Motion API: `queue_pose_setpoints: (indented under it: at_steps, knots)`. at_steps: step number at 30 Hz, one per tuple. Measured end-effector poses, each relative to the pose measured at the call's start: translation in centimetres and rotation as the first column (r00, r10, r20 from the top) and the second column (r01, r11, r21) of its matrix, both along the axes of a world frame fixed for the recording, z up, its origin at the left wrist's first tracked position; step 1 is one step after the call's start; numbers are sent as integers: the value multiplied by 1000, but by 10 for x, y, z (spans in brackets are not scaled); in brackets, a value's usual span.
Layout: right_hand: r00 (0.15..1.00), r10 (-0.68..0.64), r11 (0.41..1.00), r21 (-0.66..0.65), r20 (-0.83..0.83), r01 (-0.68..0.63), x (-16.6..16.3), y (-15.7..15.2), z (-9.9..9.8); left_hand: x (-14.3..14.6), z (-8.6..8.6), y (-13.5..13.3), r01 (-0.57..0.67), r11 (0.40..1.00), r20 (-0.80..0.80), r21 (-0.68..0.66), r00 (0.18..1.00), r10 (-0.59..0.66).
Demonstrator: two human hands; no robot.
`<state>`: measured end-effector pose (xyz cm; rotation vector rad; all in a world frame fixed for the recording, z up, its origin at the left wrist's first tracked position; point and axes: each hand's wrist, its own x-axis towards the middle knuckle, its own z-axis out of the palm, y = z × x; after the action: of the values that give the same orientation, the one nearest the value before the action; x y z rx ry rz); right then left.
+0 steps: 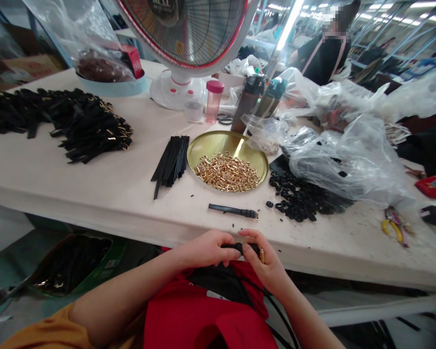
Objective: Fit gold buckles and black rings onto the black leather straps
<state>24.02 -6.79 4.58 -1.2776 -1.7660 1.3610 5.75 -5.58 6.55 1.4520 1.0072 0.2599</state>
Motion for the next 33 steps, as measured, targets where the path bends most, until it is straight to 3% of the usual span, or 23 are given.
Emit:
queue_pose_setpoints:
  at_steps: [8, 15, 22, 28, 33]
  knots:
    - [1000, 25, 999, -31, 14, -25, 7, 1, 0, -4, 14, 6, 90, 987, -60, 131, 995, -83]
    - [995, 97, 995, -9, 26, -97, 2, 0, 4, 2, 8, 3, 95, 994, -9, 61, 995, -95]
    - [998, -57, 998, -23, -33, 57, 1, 8, -1, -4, 14, 9, 19, 987, -67, 160, 998, -8]
    - [991, -132, 989, 64, -14, 132, -1, 6, -13, -3, 19, 10, 18, 995, -30, 101, 999, -15]
    - [989, -146, 979, 149, 19, 141, -6, 7, -15, 0, 21, 13, 54, 987, -86, 153, 995, -42]
